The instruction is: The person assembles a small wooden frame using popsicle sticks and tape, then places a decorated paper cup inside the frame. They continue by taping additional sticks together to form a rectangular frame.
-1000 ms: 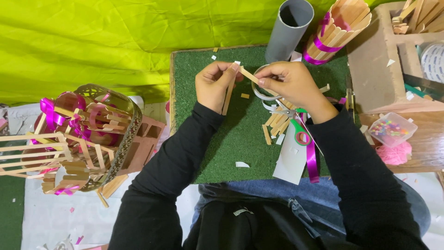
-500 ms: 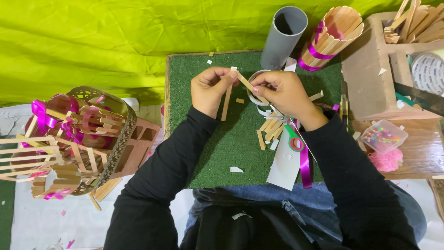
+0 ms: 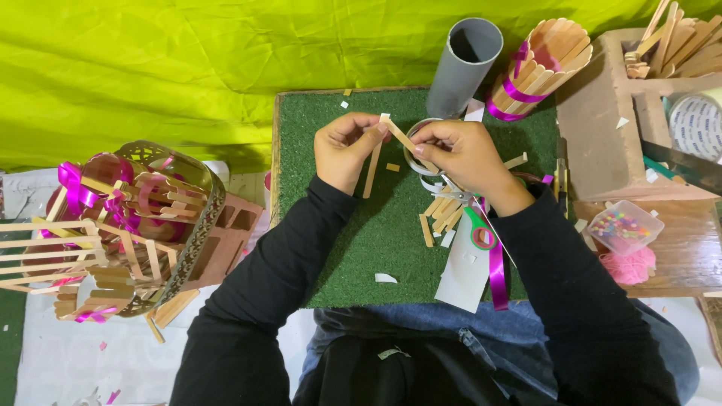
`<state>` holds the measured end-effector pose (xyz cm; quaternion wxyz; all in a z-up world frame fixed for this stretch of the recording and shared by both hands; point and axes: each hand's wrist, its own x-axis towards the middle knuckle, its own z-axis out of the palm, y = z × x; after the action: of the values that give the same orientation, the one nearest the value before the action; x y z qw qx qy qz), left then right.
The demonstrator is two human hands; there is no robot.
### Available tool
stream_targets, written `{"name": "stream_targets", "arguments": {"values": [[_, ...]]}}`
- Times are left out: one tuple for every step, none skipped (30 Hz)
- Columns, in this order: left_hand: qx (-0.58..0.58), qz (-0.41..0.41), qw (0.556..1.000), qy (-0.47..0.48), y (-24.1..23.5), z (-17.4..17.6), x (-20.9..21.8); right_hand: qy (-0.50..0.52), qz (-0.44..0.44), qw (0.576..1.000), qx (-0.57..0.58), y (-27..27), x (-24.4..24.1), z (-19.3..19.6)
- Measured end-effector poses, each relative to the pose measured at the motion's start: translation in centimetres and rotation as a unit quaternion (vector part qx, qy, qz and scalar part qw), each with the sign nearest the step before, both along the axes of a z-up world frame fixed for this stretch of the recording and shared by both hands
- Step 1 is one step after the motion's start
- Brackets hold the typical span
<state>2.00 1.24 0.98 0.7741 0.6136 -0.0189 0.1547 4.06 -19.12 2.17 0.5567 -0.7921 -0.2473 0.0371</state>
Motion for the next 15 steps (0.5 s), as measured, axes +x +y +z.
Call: {"name": "stream_targets", "arguments": {"values": [[-0.002,0.003,1.0,-0.002,0.0,0.0,0.0,0.001,0.002,1.0,0.001,0.0,0.0,-0.1],[-0.002,0.003,1.0,-0.002,0.0,-0.1,0.0,0.001,0.002,1.0,0.001,0.0,0.0,0.0],[-0.002,0.004,1.0,0.0,0.0,-0.1,0.1,0.004,0.003,1.0,0.004,0.1,0.0,0.0],[-0.001,0.005,1.0,0.002,0.1,-0.2,0.1,0.008,0.003,1.0,0.006,0.1,0.0,0.0],[-0.001,0.004,1.0,0.002,0.1,-0.3,0.2,0.008,0.003,1.0,0.007,0.1,0.0,0.1],[0.003,0.005,1.0,0.001,0.1,-0.4,0.3,0.01,0.005,1.0,0.007,0.1,-0.1,0.1],[0.006,0.006,1.0,0.0,0.1,-0.6,0.3,0.012,0.006,1.0,0.007,0.1,-0.1,0.2],[0.007,0.005,1.0,0.0,0.2,-0.7,0.4,0.012,0.006,1.0,0.007,0.1,-0.1,0.1],[0.009,0.002,1.0,0.007,0.2,-0.7,0.4,0.02,0.004,1.0,0.019,0.1,-0.1,0.1],[0.012,-0.002,1.0,0.013,0.3,-0.8,0.4,0.028,0.002,0.999,0.031,0.2,-0.1,0.1],[0.012,-0.002,1.0,0.013,0.2,-0.9,0.3,0.028,0.002,0.999,0.031,0.3,-0.2,0.3],[0.015,-0.008,1.0,0.017,0.1,-0.9,0.3,0.019,-0.002,0.999,0.039,0.4,-0.3,0.5],[0.018,-0.015,1.0,0.021,0.1,-0.9,0.2,0.01,-0.006,0.999,0.047,0.6,-0.4,0.7],[0.018,-0.015,1.0,0.021,0.0,-1.0,0.2,0.01,-0.007,0.999,0.048,0.6,-0.4,0.6],[0.017,-0.024,0.999,0.024,-0.1,-1.1,0.2,-0.003,-0.016,0.999,0.046,0.6,-0.4,0.5]]}}
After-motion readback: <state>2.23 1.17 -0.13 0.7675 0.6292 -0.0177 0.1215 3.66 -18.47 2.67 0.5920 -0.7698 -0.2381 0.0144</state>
